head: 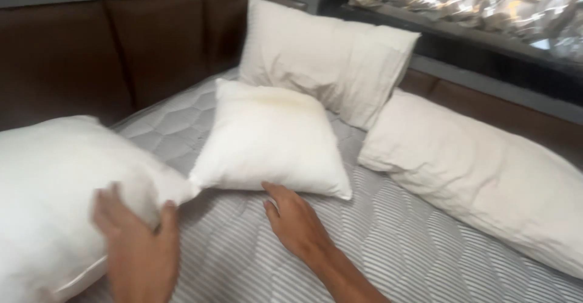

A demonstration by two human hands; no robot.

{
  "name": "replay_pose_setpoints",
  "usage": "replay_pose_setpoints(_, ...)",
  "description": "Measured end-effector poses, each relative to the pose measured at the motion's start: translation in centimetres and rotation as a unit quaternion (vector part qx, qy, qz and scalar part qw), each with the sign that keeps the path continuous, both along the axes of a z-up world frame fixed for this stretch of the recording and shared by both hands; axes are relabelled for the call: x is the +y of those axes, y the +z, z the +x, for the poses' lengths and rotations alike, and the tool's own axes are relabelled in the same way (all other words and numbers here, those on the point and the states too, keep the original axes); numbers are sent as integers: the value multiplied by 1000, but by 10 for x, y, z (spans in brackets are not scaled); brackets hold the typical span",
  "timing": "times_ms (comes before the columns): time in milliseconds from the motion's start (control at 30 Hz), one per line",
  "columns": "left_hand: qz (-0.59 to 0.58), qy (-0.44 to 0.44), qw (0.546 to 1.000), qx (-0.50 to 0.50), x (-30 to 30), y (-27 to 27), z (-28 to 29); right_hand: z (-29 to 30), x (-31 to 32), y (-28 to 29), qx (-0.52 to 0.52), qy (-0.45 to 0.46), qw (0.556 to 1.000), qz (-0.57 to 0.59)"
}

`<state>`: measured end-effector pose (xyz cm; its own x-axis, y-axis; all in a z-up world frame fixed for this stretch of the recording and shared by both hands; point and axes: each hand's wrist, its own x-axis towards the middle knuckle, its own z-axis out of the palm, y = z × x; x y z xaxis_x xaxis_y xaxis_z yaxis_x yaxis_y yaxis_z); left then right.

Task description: The person places a white pillow into a cream-colored pillowcase, smoothing the fabric and tucking the edges. They then fold a green and red decorative pillow and place it on the bed. Finally, they insert a larger white pillow into a striped pillowcase, adjusting the corners and smoothing the surface.

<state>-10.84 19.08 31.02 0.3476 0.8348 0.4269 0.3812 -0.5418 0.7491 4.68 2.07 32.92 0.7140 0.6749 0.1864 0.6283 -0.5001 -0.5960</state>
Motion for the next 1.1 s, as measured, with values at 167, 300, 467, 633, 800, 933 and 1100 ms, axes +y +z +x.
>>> replay_pose_setpoints(167,-19,-131,991,10,-50,-11,76,53,-90,-8,-50,-67,995,-51)
replay_pose_setpoints(300,-140,-219,959,115,-105,13,123,100,-184,-11,-84,-152,982,-68)
replay_pose_setpoints(467,-108,-303,934,157,-159,0,189,145,-303,-9,-116,-267,949,-124)
replay_pose_setpoints(633,-10,-349,935,61,-200,-28,271,180,-406,-6,-204,-314,913,-162)
replay_pose_setpoints(800,11,-393,914,98,-248,-25,335,194,-475,14,-220,-355,884,-211)
replay_pose_setpoints(933,15,-406,907,112,-279,-30,386,197,-517,14,-220,-368,880,-202)
replay_pose_setpoints(1100,-17,-449,881,152,-295,-54,460,197,-530,11,-194,-442,858,-176)
